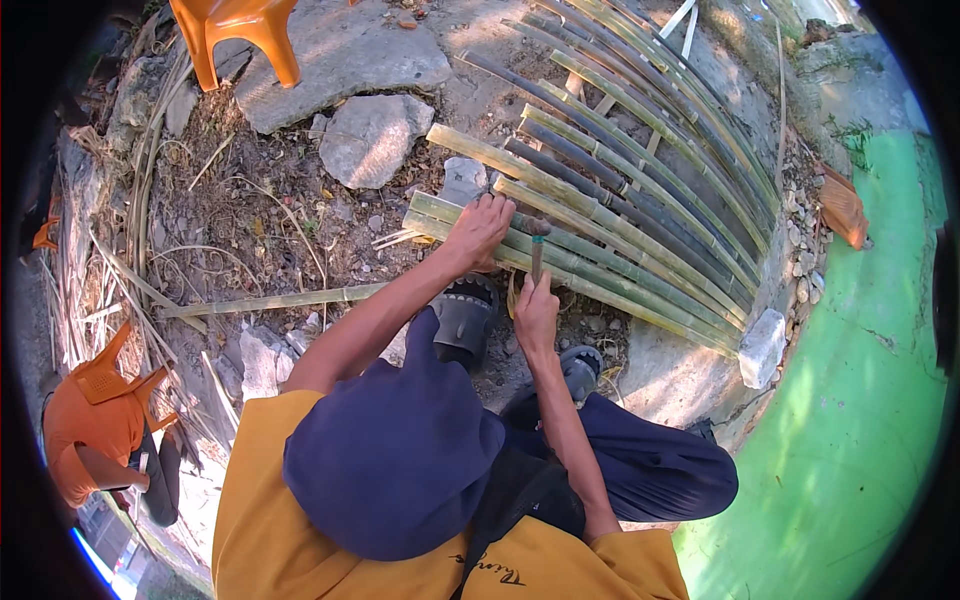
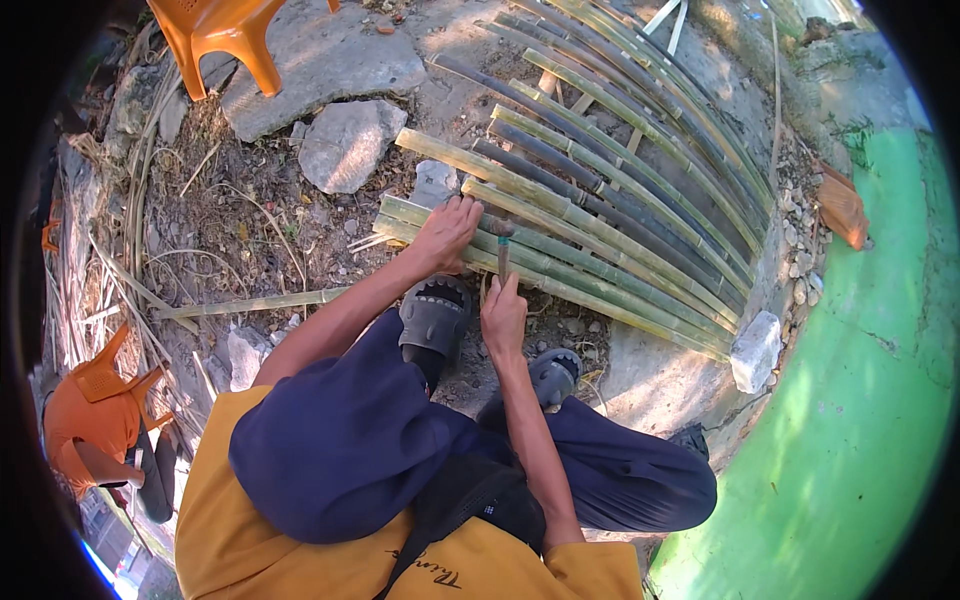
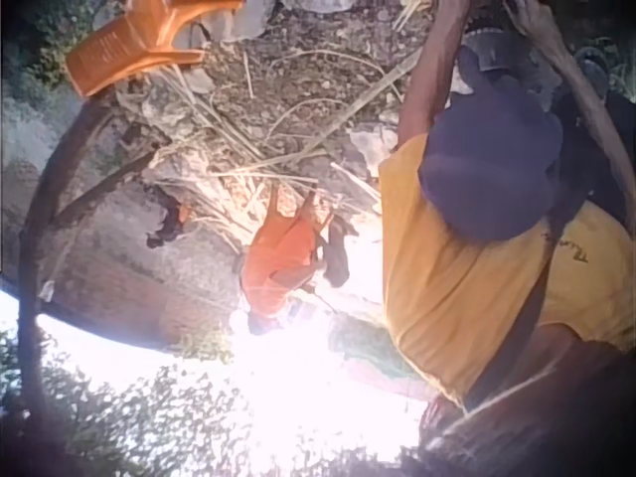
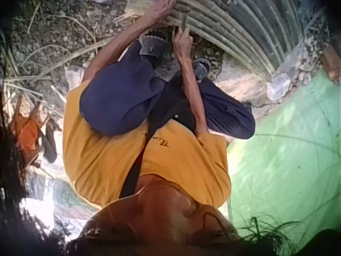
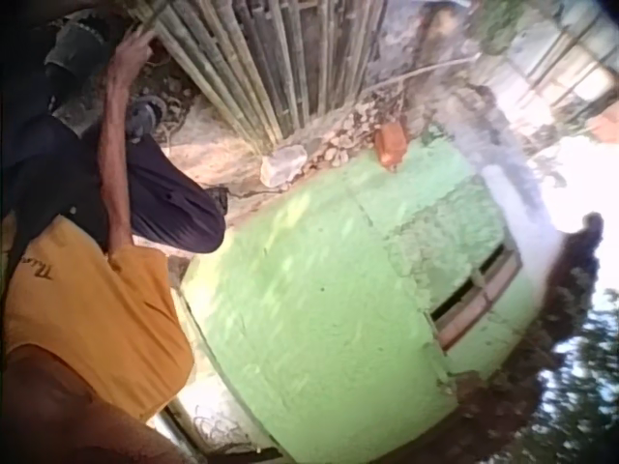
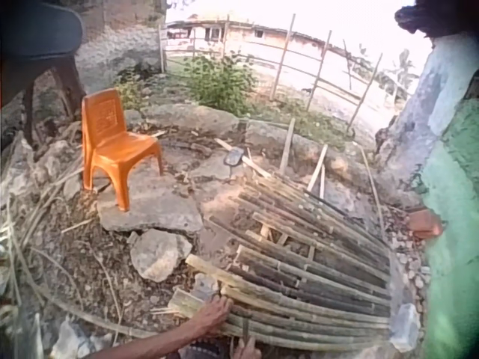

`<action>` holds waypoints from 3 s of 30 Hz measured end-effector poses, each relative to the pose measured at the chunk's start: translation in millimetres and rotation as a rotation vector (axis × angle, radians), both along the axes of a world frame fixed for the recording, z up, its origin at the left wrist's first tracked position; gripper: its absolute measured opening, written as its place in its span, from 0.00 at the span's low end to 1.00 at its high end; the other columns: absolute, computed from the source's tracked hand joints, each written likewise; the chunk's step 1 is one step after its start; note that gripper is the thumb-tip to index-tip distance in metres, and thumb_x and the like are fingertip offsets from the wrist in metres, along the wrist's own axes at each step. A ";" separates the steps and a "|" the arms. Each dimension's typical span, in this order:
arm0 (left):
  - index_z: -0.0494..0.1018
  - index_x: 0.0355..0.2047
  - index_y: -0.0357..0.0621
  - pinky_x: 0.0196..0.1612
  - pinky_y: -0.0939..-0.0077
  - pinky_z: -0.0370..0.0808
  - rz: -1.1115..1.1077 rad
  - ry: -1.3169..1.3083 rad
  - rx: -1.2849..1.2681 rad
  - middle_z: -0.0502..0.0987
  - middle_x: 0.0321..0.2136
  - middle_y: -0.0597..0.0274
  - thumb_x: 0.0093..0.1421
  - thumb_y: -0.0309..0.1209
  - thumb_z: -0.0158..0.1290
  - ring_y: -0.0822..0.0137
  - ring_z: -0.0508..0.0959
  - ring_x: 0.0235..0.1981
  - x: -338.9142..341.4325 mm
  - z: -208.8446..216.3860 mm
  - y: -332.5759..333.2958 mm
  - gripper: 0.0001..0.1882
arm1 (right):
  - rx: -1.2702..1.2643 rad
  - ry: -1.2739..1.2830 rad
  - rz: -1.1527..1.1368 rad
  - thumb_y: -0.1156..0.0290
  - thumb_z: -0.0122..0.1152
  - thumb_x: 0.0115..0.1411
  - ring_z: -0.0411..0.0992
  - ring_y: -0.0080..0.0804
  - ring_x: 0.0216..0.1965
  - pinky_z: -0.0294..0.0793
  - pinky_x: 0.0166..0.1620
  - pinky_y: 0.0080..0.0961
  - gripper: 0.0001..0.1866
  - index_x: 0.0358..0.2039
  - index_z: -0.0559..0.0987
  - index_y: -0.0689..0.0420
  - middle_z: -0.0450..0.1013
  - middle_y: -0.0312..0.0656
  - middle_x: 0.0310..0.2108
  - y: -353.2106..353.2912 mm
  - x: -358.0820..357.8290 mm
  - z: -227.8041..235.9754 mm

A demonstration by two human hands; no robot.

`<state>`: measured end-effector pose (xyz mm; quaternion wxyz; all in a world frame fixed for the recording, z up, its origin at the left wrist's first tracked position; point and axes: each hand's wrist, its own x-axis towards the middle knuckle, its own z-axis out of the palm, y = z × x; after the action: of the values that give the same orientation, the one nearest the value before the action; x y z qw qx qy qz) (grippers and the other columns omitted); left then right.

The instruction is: The person hammers small nails into bamboo strips laid out in a parallel arrangement on the ground, securing them to underlying support pieces.

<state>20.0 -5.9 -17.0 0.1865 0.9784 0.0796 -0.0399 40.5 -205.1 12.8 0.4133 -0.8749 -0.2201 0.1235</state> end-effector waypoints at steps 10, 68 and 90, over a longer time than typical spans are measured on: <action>0.64 0.48 0.37 0.50 0.61 0.76 0.008 -0.010 -0.014 0.70 0.43 0.52 0.26 0.33 0.74 0.51 0.74 0.48 -1.9 -2.4 4.6 0.46 | -0.215 0.044 0.087 0.68 0.50 0.73 0.75 0.69 0.29 0.67 0.28 0.57 0.11 0.44 0.69 0.65 0.72 0.64 0.21 10.4 -11.1 6.4; 0.64 0.56 0.37 0.52 0.62 0.72 0.030 0.001 0.084 0.69 0.48 0.52 0.27 0.35 0.77 0.54 0.71 0.51 -8.3 1.3 0.0 0.54 | 0.012 0.106 -0.247 0.57 0.47 0.77 0.64 0.25 0.18 0.61 0.24 0.31 0.19 0.35 0.72 0.60 0.63 0.35 0.18 -34.4 54.5 15.8; 0.63 0.56 0.35 0.53 0.58 0.75 -0.040 0.016 -0.046 0.69 0.46 0.47 0.32 0.28 0.71 0.49 0.73 0.51 16.8 69.0 16.5 0.48 | 0.138 0.254 -0.262 0.56 0.48 0.77 0.65 0.21 0.19 0.64 0.24 0.28 0.19 0.42 0.75 0.62 0.65 0.35 0.17 -42.1 61.4 42.7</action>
<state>36.8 10.6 52.0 0.2076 0.9749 0.0605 -0.0531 102.0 -247.2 55.5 0.5094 -0.8430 -0.0587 0.1626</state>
